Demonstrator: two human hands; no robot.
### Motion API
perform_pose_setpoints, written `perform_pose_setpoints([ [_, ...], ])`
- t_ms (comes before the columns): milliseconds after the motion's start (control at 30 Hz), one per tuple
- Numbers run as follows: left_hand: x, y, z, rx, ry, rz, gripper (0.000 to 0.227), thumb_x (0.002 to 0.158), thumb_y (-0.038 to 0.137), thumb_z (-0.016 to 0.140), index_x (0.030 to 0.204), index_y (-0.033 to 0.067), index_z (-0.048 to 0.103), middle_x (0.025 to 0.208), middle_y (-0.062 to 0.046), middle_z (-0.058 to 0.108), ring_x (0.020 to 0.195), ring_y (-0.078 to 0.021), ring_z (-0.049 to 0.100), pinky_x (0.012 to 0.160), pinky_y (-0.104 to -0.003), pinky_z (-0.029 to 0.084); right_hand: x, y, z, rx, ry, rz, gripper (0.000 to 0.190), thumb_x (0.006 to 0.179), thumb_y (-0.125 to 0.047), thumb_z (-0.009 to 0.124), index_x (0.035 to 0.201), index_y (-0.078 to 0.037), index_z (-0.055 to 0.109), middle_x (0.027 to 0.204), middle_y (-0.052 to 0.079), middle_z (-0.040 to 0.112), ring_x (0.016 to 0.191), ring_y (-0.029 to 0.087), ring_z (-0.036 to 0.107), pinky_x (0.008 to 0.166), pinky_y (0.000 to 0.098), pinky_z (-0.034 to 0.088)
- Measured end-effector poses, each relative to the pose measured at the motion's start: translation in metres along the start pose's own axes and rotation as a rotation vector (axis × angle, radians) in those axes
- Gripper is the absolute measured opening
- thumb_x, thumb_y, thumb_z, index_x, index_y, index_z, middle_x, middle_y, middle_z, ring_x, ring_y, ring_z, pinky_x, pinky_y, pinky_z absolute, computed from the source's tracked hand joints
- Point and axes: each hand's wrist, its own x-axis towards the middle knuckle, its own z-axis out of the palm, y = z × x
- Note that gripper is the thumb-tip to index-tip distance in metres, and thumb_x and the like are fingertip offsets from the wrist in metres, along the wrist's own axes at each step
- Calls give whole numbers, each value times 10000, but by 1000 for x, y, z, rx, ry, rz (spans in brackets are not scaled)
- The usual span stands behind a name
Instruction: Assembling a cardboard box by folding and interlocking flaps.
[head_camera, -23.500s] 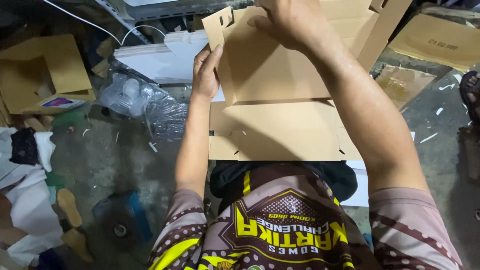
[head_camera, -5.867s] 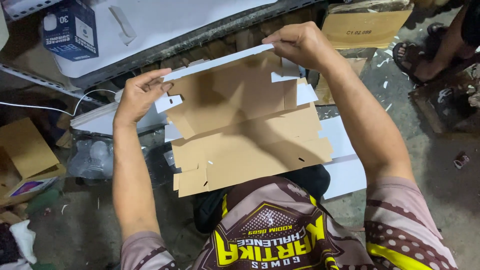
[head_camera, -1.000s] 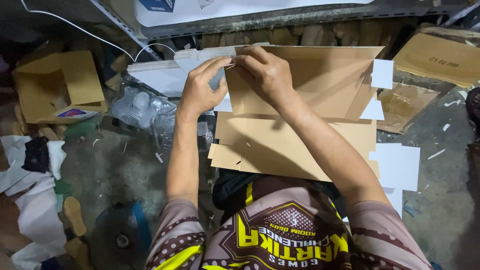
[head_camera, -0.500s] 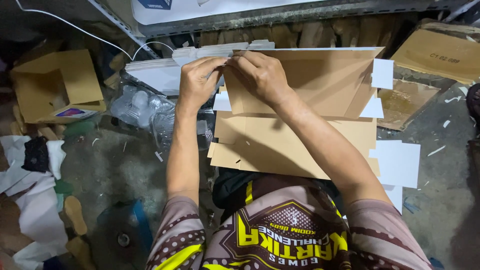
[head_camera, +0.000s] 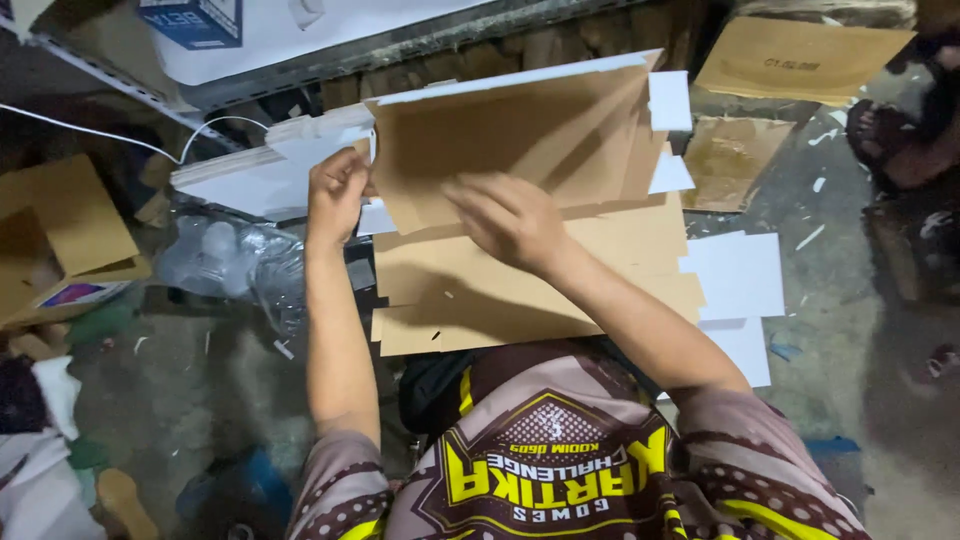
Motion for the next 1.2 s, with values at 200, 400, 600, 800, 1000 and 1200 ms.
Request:
perform_pose_setpoints([
  [200,30,20,12,-2,116,25,474,1097,255,622,717,208,342,667,85,333,635,-47,357,622,-253,315,-109,0,-48,-92,-296,145,189,960,-155,740,1130,-87,697,1105,90,710,946,290,644,818,400,509],
  [400,104,0,14,-24,114,-111,366,1083,348,609,774,172,523,657,89,456,575,-38,414,515,-254,322,-116,-22,-74,-94,-486,282,398,912,-459,769,1105,-118,703,1254,64,704,1194,329,654,1003,473,472],
  [600,169,-42,14,-80,197,-288,277,1006,346,672,809,153,648,669,63,605,553,-53,499,487,-262,334,-113,-28,-71,-80,-489,326,246,929,-382,750,990,-150,697,1214,72,676,1188,326,636,998,469,464],
  [800,194,-68,18,-101,121,-570,107,898,289,690,950,196,698,675,41,623,471,-79,551,357,-274,371,-112,-32,-71,-78,-526,377,225,903,-342,767,991,-144,705,1234,90,643,1221,325,590,988,490,467],
  [1000,184,-83,17,1,-14,-665,783,881,106,640,1606,198,359,973,-61,742,509,-87,536,398,-284,354,-123,-32,-69,-76,-547,404,262,916,-333,749,1074,-127,721,1308,122,644,1285,347,568,1042,508,446],
  [1200,227,-148,4,-135,336,-474,688,754,60,710,1415,192,573,1117,-93,826,778,-182,777,561,-349,543,-110,-34,-81,-79,-595,397,276,917,-353,749,1097,-151,693,1308,84,632,1266,305,573,1036,490,421],
])
